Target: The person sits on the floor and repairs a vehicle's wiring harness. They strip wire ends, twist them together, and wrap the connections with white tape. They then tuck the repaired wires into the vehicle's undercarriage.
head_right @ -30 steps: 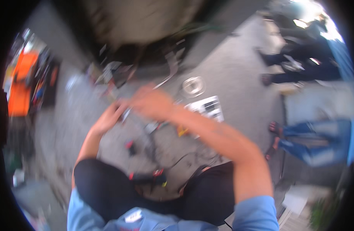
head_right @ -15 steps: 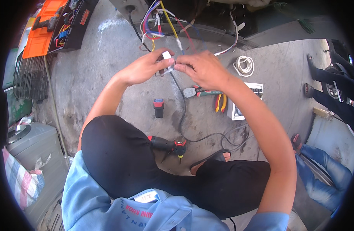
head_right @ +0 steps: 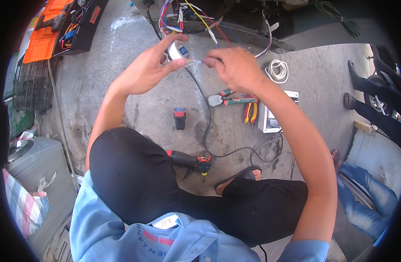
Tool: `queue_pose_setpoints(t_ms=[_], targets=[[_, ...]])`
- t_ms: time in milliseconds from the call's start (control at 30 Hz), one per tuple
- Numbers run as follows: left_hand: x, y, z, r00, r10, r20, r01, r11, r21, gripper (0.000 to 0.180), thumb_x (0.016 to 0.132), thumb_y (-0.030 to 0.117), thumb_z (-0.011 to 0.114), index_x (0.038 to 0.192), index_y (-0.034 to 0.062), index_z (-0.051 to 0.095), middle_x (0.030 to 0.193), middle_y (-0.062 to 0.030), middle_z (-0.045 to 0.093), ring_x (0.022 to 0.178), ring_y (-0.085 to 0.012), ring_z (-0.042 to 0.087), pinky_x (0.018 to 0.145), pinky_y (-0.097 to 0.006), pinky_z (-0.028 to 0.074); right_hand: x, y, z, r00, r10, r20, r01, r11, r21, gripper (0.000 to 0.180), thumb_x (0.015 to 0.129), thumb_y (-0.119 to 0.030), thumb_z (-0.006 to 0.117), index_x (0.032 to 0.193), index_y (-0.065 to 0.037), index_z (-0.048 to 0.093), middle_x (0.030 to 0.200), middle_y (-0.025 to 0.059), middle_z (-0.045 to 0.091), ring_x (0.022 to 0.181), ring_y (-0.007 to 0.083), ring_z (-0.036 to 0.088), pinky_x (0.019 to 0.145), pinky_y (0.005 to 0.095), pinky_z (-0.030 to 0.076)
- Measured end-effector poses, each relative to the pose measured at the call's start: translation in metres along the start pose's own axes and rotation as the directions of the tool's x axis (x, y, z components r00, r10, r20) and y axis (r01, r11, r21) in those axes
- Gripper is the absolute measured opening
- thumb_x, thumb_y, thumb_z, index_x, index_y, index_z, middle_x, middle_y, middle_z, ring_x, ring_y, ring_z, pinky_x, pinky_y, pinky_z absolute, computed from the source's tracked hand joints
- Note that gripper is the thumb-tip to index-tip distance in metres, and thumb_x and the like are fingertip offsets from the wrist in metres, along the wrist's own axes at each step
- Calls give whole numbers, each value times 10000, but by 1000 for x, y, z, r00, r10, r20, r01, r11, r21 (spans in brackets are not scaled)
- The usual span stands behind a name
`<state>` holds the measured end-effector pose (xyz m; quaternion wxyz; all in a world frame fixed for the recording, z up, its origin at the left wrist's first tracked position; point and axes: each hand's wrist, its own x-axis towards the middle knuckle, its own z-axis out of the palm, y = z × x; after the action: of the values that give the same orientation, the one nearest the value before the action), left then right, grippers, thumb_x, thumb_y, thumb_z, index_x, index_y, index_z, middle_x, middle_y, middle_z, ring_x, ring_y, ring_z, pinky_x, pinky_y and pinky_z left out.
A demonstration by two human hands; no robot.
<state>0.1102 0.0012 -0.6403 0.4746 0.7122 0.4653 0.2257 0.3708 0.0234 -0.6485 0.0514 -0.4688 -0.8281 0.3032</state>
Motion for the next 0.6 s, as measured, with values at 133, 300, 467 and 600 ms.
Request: queue_pose_setpoints(t_ms=[133, 300, 467, 600], targets=[[-2, -1, 10, 895, 438, -87, -410, 884, 226, 605, 851, 187, 821, 1401, 134, 576, 1228, -124, 646, 1133, -303, 625, 927, -408, 515, -4, 1, -3, 985, 78, -152, -59, 991, 123, 297, 1054, -282, 563, 1040, -15, 695, 901, 133, 731, 857, 287, 707, 785, 371, 527], [-17, -6, 33, 908, 416, -54, -403, 899, 170, 527, 813, 131, 828, 1302, 92, 636, 1125, -94, 683, 1068, -285, 659, 883, -377, 542, -6, -6, -2, 956, 161, -247, -70, 938, 339, 305, 1044, -297, 580, 1038, -18, 701, 864, 100, 722, 765, 233, 645, 737, 348, 501], [-14, -26, 38, 812, 473, -342, -423, 881, 213, 207, 906, 120, 753, 1098, 46, 726, 972, -76, 710, 894, -266, 674, 792, -370, 535, -10, -12, -17, 961, 166, -221, -88, 942, 325, 290, 1037, -289, 578, 1033, -28, 704, 820, 100, 699, 739, 222, 638, 712, 353, 488], [6, -8, 25, 935, 147, -323, -144, 989, 33, 330, 1027, 304, 627, 1001, -3, 746, 882, -116, 720, 845, -243, 672, 758, -363, 519, -19, -10, -23, 969, 162, -185, -101, 948, 301, 282, 1032, -280, 588, 1022, -22, 702, 768, 88, 661, 729, 204, 631, 698, 343, 485]])
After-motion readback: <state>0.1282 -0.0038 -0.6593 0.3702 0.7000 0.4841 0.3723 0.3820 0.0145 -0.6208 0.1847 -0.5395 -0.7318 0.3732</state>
